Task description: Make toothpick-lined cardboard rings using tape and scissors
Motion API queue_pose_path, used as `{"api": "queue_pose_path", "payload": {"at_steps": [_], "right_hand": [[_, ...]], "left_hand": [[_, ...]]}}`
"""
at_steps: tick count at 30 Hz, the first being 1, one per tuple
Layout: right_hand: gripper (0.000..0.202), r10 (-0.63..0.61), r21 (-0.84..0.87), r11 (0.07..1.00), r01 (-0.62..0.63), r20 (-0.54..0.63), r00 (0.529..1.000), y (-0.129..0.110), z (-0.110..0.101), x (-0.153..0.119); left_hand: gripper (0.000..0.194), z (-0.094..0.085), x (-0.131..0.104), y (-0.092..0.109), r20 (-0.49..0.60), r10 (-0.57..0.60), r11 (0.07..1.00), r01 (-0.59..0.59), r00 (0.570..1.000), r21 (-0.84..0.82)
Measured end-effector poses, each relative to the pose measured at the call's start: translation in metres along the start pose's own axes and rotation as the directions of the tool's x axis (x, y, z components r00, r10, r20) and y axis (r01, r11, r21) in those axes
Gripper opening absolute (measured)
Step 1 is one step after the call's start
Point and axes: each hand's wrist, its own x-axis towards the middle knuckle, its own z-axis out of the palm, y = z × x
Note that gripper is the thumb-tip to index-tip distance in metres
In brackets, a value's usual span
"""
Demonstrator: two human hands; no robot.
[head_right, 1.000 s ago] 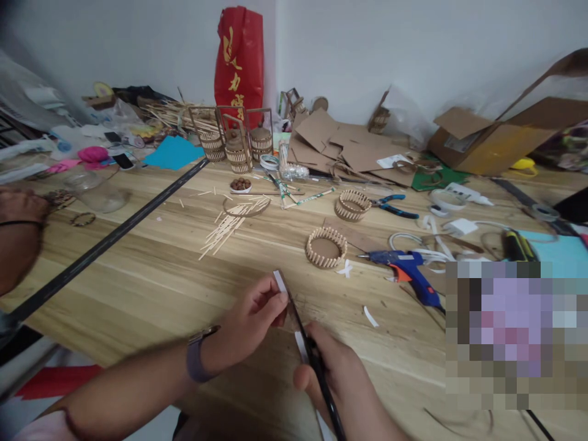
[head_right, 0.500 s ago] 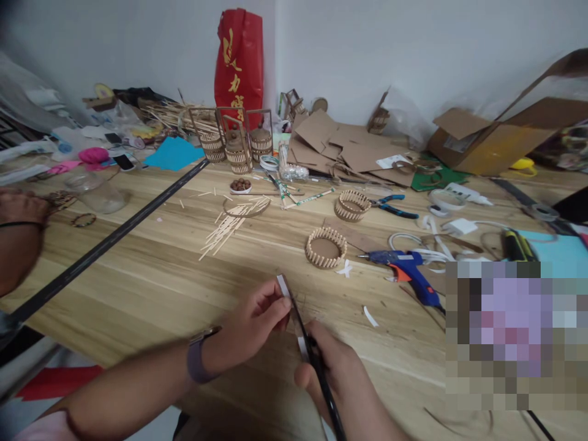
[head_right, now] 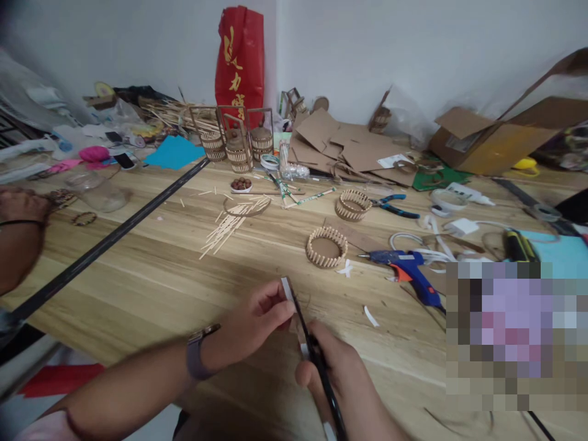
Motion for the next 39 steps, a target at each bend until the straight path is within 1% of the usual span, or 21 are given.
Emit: {"api": "queue_pose_path", "payload": {"at_steps": [3, 6, 8, 11, 16, 20, 24, 28, 34, 39], "right_hand": [[0.067, -0.006, -0.019, 1.0, 0.005, -0.013, 1.0, 0.003, 0.001, -0.001], [0.064, -0.039, -0.015, 0.999, 0.039, 0.027, 0.999, 0.005, 0.001, 0.0], [0.062, -0.058, -0.008, 0.998, 0.059, 0.053, 0.997, 0.005, 0.0, 0.0], [0.063, -0.047, 0.011, 0.999, 0.046, 0.055, 0.997, 0.001, -0.002, 0.001], [0.065, 0.021, 0.042, 0.999, -0.021, -0.009, 1.0, -0.011, -0.001, 0.002], [0.067, 0.044, 0.039, 0.998, -0.043, -0.025, 0.999, -0.009, 0.0, 0.0], [0.067, -0.007, 0.008, 1.0, 0.006, 0.021, 1.0, -0.001, -0.002, 0.001], [0.073, -0.033, 0.012, 0.999, 0.032, 0.056, 0.998, 0.002, -0.004, 0.003], [0.073, -0.02, 0.02, 1.0, 0.019, 0.02, 1.0, 0.0, -0.002, 0.002], [0.075, -0.029, 0.02, 0.999, 0.028, 0.041, 0.999, 0.002, -0.003, 0.002]], "left_hand": [[0.024, -0.002, 0.001, 0.004, -0.044, -0.006, 1.0, 0.007, 0.999, 0.016], [0.027, -0.004, 0.001, 0.004, -0.094, -0.006, 0.999, 0.01, 0.996, 0.039], [0.027, -0.004, 0.0, 0.002, -0.105, 0.001, 0.999, 0.005, 0.995, 0.051], [0.027, -0.003, 0.0, -0.002, -0.078, 0.005, 0.997, 0.002, 0.997, 0.083], [0.03, -0.003, -0.001, -0.005, -0.037, 0.006, 0.996, -0.002, 0.999, 0.088], [0.03, -0.003, -0.002, -0.004, -0.019, 0.014, 0.997, -0.013, 1.0, 0.073], [0.03, -0.002, -0.002, -0.002, 0.001, 0.016, 0.996, -0.016, 1.0, 0.085], [0.028, -0.002, -0.003, -0.003, 0.039, -0.011, 0.995, 0.007, 0.999, 0.097], [0.03, -0.002, -0.004, -0.004, 0.049, 0.003, 0.996, -0.008, 0.999, 0.092], [0.03, -0.002, -0.003, -0.005, 0.103, -0.002, 0.996, -0.007, 0.995, 0.083]]}}
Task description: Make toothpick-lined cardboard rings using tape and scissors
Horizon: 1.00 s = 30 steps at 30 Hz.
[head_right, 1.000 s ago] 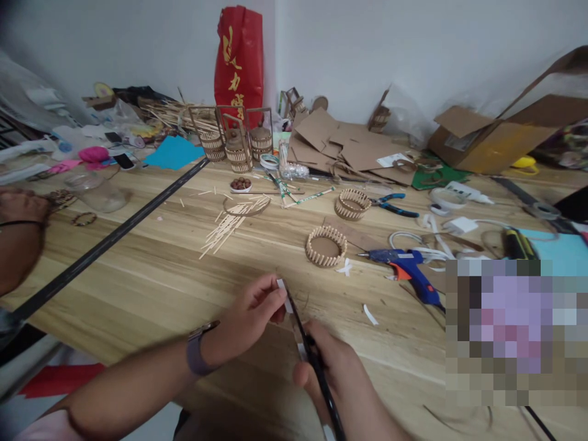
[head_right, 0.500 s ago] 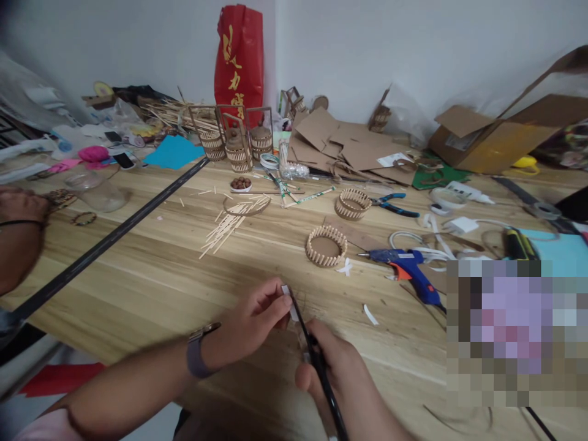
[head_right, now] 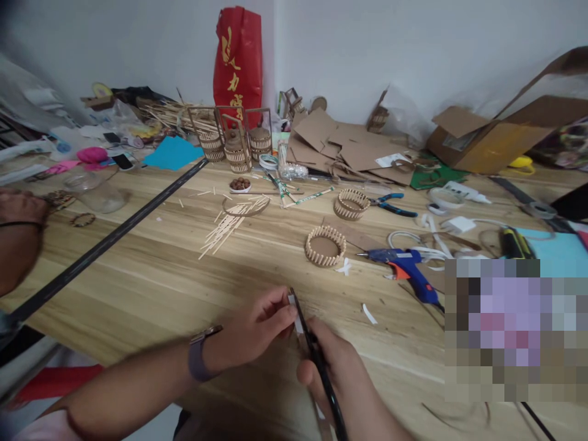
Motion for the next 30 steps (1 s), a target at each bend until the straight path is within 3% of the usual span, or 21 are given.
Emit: {"api": "queue_pose_path", "payload": {"at_steps": [5, 8, 11, 13, 16, 18, 21, 23, 26, 30], "right_hand": [[0.071, 0.059, -0.049, 0.997, -0.06, -0.036, 0.998, 0.001, -0.002, 0.001], [0.057, 0.134, -0.107, 0.984, -0.141, -0.07, 0.989, 0.001, -0.008, 0.004], [0.033, 0.216, -0.209, 0.954, -0.217, -0.028, 0.976, 0.004, -0.016, 0.007], [0.027, 0.226, -0.289, 0.932, -0.218, -0.006, 0.974, 0.008, -0.018, 0.008], [0.033, 0.128, -0.395, 0.912, -0.107, 0.029, 0.991, 0.006, -0.013, 0.008], [0.043, 0.06, -0.476, 0.879, 0.002, 0.115, 0.992, -0.002, -0.007, 0.011], [0.05, 0.082, -0.597, 0.797, 0.095, 0.262, 0.962, -0.019, 0.001, 0.017], [0.05, 0.129, -0.634, 0.768, 0.09, 0.29, 0.948, -0.023, 0.003, 0.018], [0.05, 0.145, -0.648, 0.761, 0.03, 0.215, 0.966, -0.007, -0.005, 0.01], [0.047, 0.145, -0.632, 0.769, -0.095, 0.029, 0.989, 0.037, -0.041, -0.017]], "left_hand": [[0.026, 0.002, 0.0, 0.002, -0.019, -0.026, 1.0, 0.026, 0.999, 0.001], [0.025, 0.0, 0.002, 0.006, -0.171, -0.027, 0.999, 0.031, 0.985, 0.022], [0.025, -0.006, 0.005, 0.01, -0.368, -0.001, 1.0, 0.01, 0.93, 0.022], [0.024, -0.01, 0.008, 0.01, -0.429, 0.019, 1.0, -0.025, 0.903, -0.008], [0.024, -0.014, 0.009, 0.009, -0.423, 0.064, 0.994, -0.097, 0.904, -0.056], [0.025, -0.015, 0.008, 0.009, -0.395, 0.099, 0.988, -0.138, 0.913, -0.071], [0.025, -0.014, 0.005, 0.01, -0.369, 0.104, 0.987, -0.14, 0.924, -0.073], [0.024, -0.014, 0.005, 0.012, -0.359, 0.086, 0.991, -0.119, 0.929, -0.069], [0.024, -0.014, 0.006, 0.014, -0.366, 0.068, 0.994, -0.096, 0.928, -0.06], [0.024, -0.014, 0.006, 0.014, -0.381, 0.043, 0.996, -0.068, 0.924, -0.052]]}}
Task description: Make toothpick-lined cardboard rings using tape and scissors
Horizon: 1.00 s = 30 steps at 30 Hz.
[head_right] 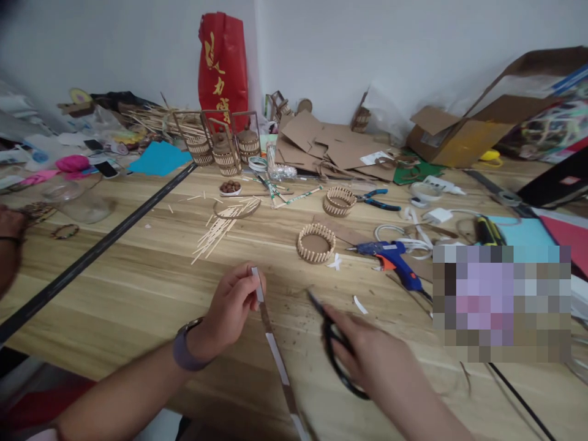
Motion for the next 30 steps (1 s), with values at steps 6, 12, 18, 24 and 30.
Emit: {"api": "queue_pose_path", "payload": {"at_steps": [6, 12, 18, 24, 30], "right_hand": [[0.043, 0.242, -0.089, 0.962, -0.257, -0.148, 0.959, 0.054, -0.023, -0.025], [0.031, 0.21, -0.189, 0.954, -0.233, -0.134, 0.968, 0.067, -0.025, -0.012], [0.042, 0.124, 0.072, 0.991, -0.109, -0.254, 0.959, 0.007, -0.045, 0.013], [0.045, 0.011, 0.702, 0.674, -0.23, 0.302, 0.953, -0.044, -0.04, 0.02], [0.054, 0.014, 0.501, 0.854, -0.144, 0.254, 0.967, 0.038, -0.073, 0.014]], "left_hand": [[0.025, 0.002, 0.0, -0.004, 0.025, -0.038, 0.999, 0.037, 0.999, 0.026], [0.029, 0.005, 0.002, -0.005, 0.042, -0.042, 0.997, 0.039, 0.998, 0.063], [0.029, 0.011, -0.001, -0.012, 0.121, -0.095, 0.995, 0.09, 0.988, 0.049], [0.022, 0.01, -0.001, -0.013, 0.15, -0.12, 0.993, 0.12, 0.981, 0.011], [0.02, 0.006, 0.0, -0.014, 0.184, -0.206, 0.977, 0.193, 0.961, 0.086]]}}
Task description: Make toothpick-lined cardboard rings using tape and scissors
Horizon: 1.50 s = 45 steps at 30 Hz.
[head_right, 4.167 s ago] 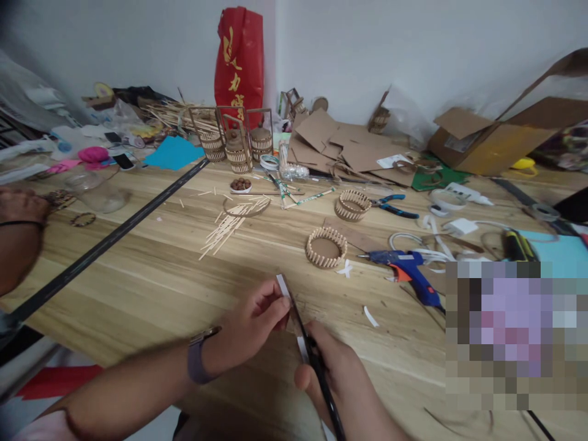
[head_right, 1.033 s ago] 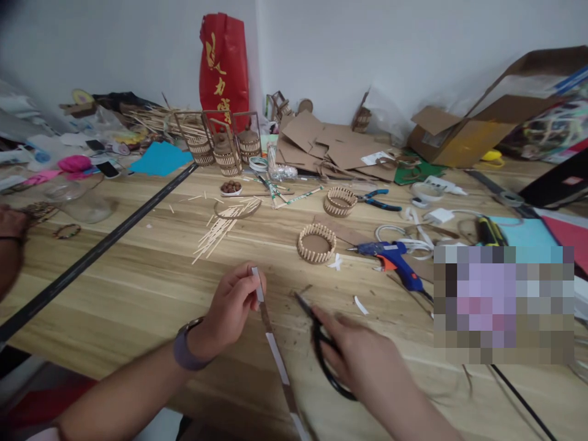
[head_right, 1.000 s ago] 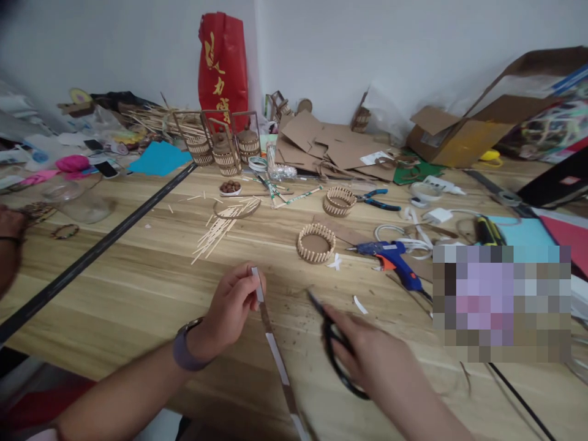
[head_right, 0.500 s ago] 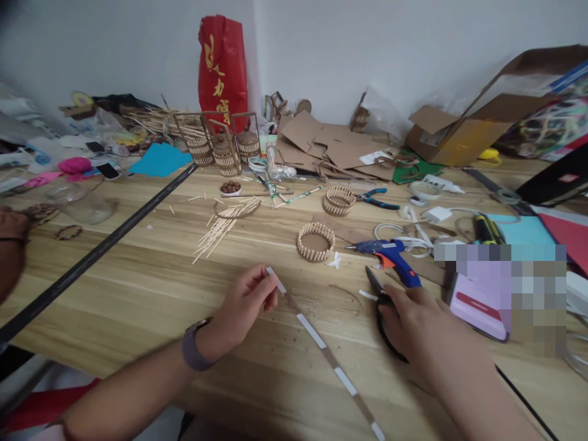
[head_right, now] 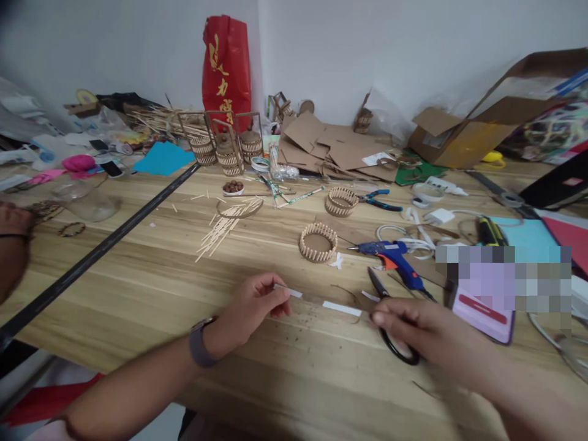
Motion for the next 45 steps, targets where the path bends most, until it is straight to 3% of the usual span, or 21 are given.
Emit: {"api": "queue_pose_path", "payload": {"at_steps": [2, 4, 6, 7, 8, 10, 12, 16, 19, 23, 30, 38, 45], "right_hand": [[0.053, 0.055, -0.097, 0.994, -0.058, -0.032, 0.998, 0.015, -0.018, -0.001], [0.052, 0.053, -0.239, 0.966, -0.095, -0.178, 0.983, 0.019, -0.019, 0.003], [0.051, -0.078, -0.367, 0.926, -0.084, -0.404, 0.912, 0.008, -0.003, 0.012], [0.048, -0.186, -0.418, 0.908, -0.017, -0.441, 0.878, -0.002, 0.009, 0.017], [0.042, -0.262, -0.426, 0.902, 0.071, -0.409, 0.874, -0.015, 0.022, 0.023], [0.028, -0.34, -0.409, 0.883, 0.23, -0.219, 0.915, -0.04, 0.046, 0.033], [0.025, -0.345, -0.393, 0.879, 0.268, -0.139, 0.928, -0.057, 0.063, 0.04], [0.032, -0.323, -0.43, 0.88, 0.203, -0.227, 0.919, -0.058, 0.078, 0.044], [0.034, -0.354, -0.442, 0.869, 0.223, -0.239, 0.904, -0.046, 0.081, 0.044], [0.034, -0.353, -0.377, 0.891, 0.253, -0.225, 0.908, -0.04, 0.082, 0.042], [0.028, -0.32, -0.344, 0.911, 0.225, -0.248, 0.914, -0.039, 0.083, 0.041], [0.028, -0.33, -0.219, 0.934, 0.283, -0.215, 0.919, -0.048, 0.089, 0.038], [0.029, -0.383, -0.232, 0.917, 0.326, -0.275, 0.882, -0.046, 0.09, 0.039]], "left_hand": [[0.026, 0.001, -0.001, -0.003, 0.085, 0.014, 0.998, -0.018, 0.996, 0.052], [0.034, 0.003, -0.002, -0.006, 0.15, 0.026, 0.993, -0.043, 0.988, 0.111], [0.037, 0.004, -0.002, -0.009, 0.182, 0.015, 0.987, -0.044, 0.983, 0.157], [0.038, 0.005, -0.002, -0.01, 0.186, 0.004, 0.984, -0.037, 0.983, 0.176], [0.038, 0.005, -0.002, -0.01, 0.189, -0.005, 0.98, -0.033, 0.982, 0.196], [0.036, 0.005, -0.002, -0.009, 0.186, -0.011, 0.97, -0.035, 0.982, 0.241], [0.035, 0.005, -0.003, -0.007, 0.151, 0.002, 0.958, -0.045, 0.988, 0.282], [0.028, 0.005, -0.002, -0.005, 0.03, 0.031, 0.949, -0.039, 0.999, 0.314], [0.023, 0.005, 0.0, -0.007, -0.005, 0.02, 0.972, -0.018, 1.0, 0.234], [0.025, 0.005, 0.001, -0.008, 0.037, -0.034, 0.984, 0.027, 0.999, 0.174], [0.023, 0.007, -0.003, -0.007, 0.046, -0.004, 0.922, -0.014, 0.999, 0.386], [0.015, 0.01, -0.007, -0.011, 0.064, -0.005, 0.907, -0.022, 0.998, 0.421], [0.013, 0.009, -0.005, -0.011, 0.074, -0.026, 0.942, 0.0, 0.997, 0.334]]}}
